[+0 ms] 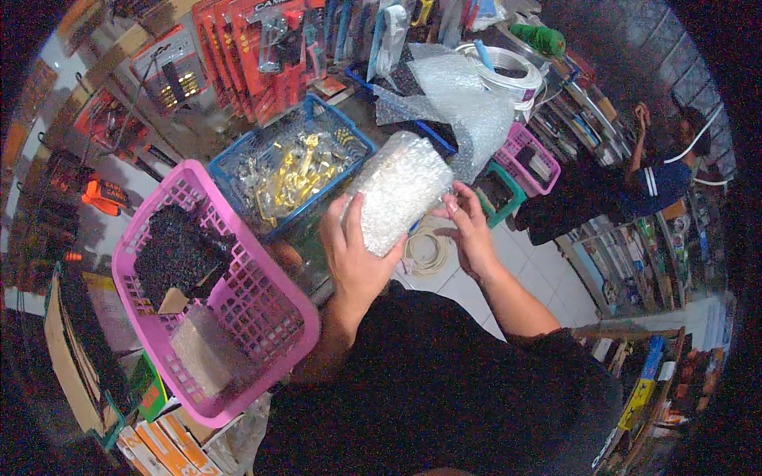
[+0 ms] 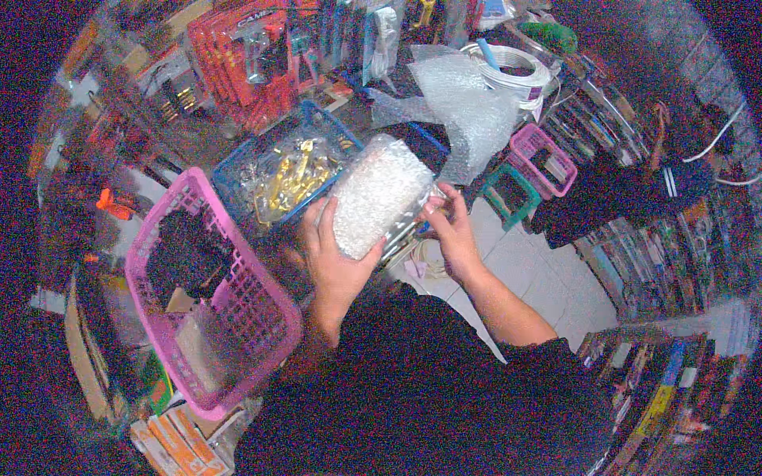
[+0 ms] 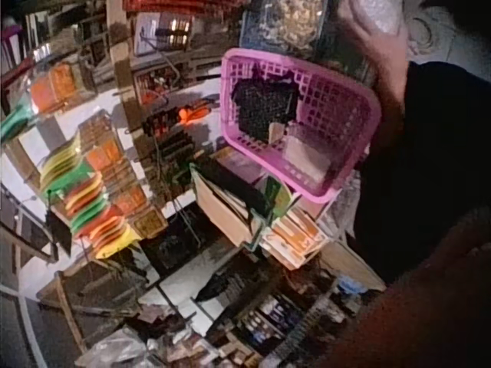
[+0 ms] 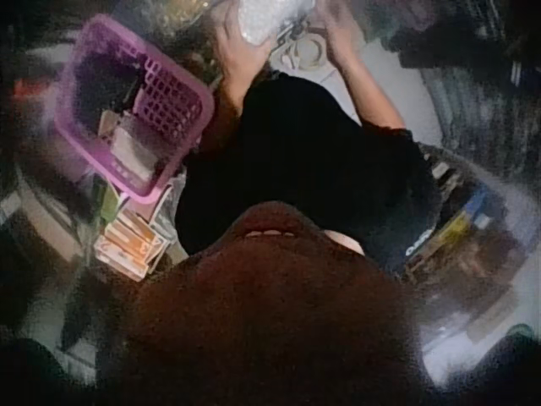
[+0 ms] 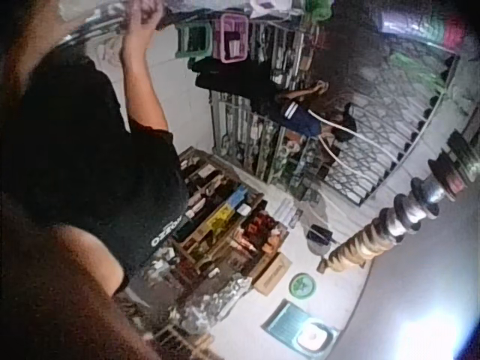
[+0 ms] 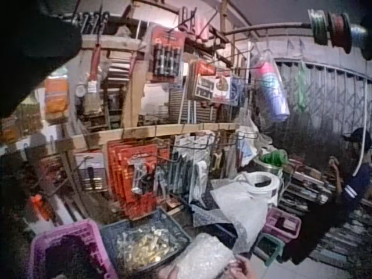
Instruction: The person wraps an object in bubble wrap, secures it with tape, places it into a basket, and then folds a cardboard box.
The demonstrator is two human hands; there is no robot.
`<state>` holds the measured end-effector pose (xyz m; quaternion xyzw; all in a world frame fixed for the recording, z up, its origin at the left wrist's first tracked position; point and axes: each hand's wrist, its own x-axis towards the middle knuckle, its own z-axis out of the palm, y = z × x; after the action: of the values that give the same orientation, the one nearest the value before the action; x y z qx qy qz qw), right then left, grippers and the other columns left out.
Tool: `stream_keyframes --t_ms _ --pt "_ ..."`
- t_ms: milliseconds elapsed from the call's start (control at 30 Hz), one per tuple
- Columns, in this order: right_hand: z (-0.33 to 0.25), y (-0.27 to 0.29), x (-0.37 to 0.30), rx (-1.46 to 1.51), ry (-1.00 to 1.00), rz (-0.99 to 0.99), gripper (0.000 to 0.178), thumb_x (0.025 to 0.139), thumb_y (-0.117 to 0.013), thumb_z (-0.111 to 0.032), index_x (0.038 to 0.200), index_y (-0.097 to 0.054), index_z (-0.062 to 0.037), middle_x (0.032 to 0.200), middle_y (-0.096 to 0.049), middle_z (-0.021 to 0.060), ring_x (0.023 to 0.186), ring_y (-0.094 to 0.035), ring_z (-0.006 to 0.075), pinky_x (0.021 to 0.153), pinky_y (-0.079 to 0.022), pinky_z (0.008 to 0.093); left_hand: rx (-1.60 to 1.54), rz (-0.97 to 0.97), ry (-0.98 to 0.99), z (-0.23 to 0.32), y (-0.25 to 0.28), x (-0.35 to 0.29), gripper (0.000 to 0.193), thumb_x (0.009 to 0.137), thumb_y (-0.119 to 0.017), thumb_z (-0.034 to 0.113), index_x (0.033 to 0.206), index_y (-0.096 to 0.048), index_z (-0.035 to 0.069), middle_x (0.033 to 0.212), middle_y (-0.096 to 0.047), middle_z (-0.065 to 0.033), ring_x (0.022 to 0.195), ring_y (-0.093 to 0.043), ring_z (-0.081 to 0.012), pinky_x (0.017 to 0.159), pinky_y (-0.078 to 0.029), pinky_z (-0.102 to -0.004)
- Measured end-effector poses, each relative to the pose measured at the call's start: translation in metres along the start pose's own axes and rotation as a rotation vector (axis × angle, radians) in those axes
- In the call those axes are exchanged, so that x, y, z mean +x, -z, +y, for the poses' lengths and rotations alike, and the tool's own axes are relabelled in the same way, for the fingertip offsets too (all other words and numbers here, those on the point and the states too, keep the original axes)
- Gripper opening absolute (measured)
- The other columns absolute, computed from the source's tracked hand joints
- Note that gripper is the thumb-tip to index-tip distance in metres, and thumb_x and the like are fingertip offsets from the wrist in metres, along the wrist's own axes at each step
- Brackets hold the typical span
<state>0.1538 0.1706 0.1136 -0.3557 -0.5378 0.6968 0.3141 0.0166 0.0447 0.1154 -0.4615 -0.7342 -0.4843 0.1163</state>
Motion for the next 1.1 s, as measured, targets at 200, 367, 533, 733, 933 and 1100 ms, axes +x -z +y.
stream_keyframes --t_ms 200,367,533,733,933,1100 --pt "0.004 -0.02 0.0 0.301 0.026 -0.162 0.082 0.08 -0.062 -0.027 0.138 -0.005 -0.0122 0.132 -0.031 0.0118 0.116 -0.038 0.0262 0.088 -0.041 0.0417 -0.038 0.03 -0.073 0.015 -0.002 0.005 0.083 0.052 -0.081 0.019 0.122 -0.039 0.004 0.12 -0.039 -0.0182 0.11 -0.041 -0.0351 0.093 -0.035 -0.0443" --pt "-0.002 -0.023 0.011 0.301 0.085 -0.131 0.08 0.077 -0.064 -0.022 0.136 -0.011 -0.01 0.13 -0.033 0.0128 0.119 -0.037 0.0283 0.098 -0.033 0.0422 -0.103 0.023 -0.099 0.021 -0.002 0.008 0.077 0.057 -0.078 0.03 0.121 -0.042 0.004 0.117 -0.042 -0.0164 0.106 -0.042 -0.0345 0.09 -0.033 -0.0466" --pt "-0.012 -0.009 0.017 0.373 0.0 -0.15 0.075 0.075 -0.063 -0.017 0.134 -0.017 -0.0094 0.127 -0.038 0.0135 0.118 -0.038 0.0284 0.1 -0.031 0.0412 -0.068 -0.019 -0.036 0.021 0.002 0.008 0.06 0.07 -0.068 0.033 0.118 -0.047 0.004 0.111 -0.051 -0.0124 0.106 -0.044 -0.0294 0.09 -0.029 -0.0428" --pt "-0.007 0.006 0.024 0.269 -0.039 -0.21 0.072 0.071 -0.066 -0.032 0.129 -0.034 -0.0039 0.122 -0.047 0.0127 0.113 -0.047 0.0276 0.095 -0.038 0.0412 -0.184 0.002 0.063 0.015 0.003 0.013 0.046 0.075 -0.06 0.02 0.116 -0.049 0.003 0.112 -0.051 -0.0149 0.106 -0.045 -0.0309 0.092 -0.028 -0.0422" --pt "-0.009 0.012 0.035 0.304 -0.141 -0.364 0.075 0.069 -0.067 -0.02 0.13 -0.026 -0.0033 0.121 -0.046 0.013 0.112 -0.046 0.0262 0.096 -0.036 0.0388 -0.342 -0.136 0.082 0.016 0.0 0.019 0.045 0.076 -0.058 0.015 0.118 -0.049 0.002 0.121 -0.045 -0.0192 0.11 -0.045 -0.034 0.096 -0.031 -0.0415" --pt "-0.01 0.012 0.043 0.305 -0.141 -0.389 0.071 0.07 -0.066 -0.02 0.129 -0.03 -0.0024 0.119 -0.049 0.0123 0.11 -0.048 0.025 0.095 -0.037 0.0377 -0.375 -0.242 0.096 0.013 -0.004 0.02 0.045 0.078 -0.056 0.016 0.121 -0.049 0.002 0.125 -0.042 -0.0188 0.112 -0.043 -0.0338 0.098 -0.03 -0.041"
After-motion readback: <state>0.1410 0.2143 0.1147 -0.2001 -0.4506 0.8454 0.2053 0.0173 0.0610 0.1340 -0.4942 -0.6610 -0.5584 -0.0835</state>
